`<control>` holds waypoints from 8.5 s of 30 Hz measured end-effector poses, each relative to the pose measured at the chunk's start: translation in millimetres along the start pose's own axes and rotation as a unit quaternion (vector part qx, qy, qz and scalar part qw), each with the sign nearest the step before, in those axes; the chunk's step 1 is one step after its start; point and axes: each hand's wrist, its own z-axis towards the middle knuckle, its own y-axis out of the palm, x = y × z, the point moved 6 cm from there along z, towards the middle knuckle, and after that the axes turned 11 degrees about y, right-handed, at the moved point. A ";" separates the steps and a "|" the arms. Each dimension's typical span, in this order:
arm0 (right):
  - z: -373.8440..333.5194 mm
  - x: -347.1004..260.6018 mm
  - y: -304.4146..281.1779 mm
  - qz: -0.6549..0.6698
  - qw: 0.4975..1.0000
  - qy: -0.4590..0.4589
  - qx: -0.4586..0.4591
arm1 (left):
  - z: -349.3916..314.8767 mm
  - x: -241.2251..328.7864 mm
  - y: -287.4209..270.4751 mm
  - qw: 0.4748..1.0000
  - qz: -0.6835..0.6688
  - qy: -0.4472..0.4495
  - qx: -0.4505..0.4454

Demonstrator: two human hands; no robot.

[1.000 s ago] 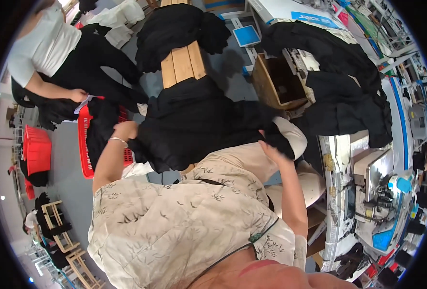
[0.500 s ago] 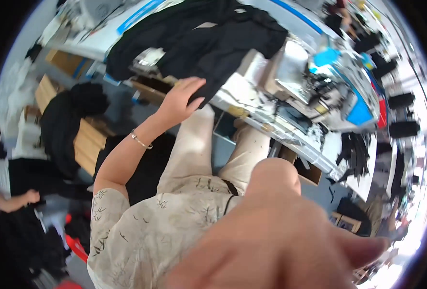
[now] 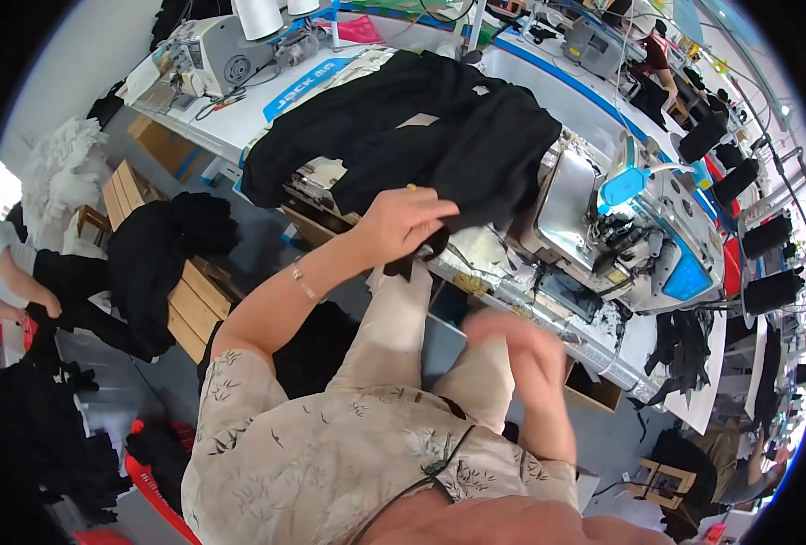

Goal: The worker is sorting and inspecting pieces of black garments at a workstation.

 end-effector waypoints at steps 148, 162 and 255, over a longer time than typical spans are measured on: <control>-39.1 33.3 -90.3 -0.128 0.883 -0.079 0.444 | 142.4 14.7 80.4 0.995 -0.063 0.019 -0.073; -38.0 111.7 -73.2 -0.032 0.913 0.074 0.401 | 135.1 -50.6 169.3 0.975 -0.083 -0.042 -0.201; -83.6 115.6 -58.6 0.138 0.906 0.144 0.374 | 105.6 46.9 83.5 0.969 -0.171 -0.107 -0.143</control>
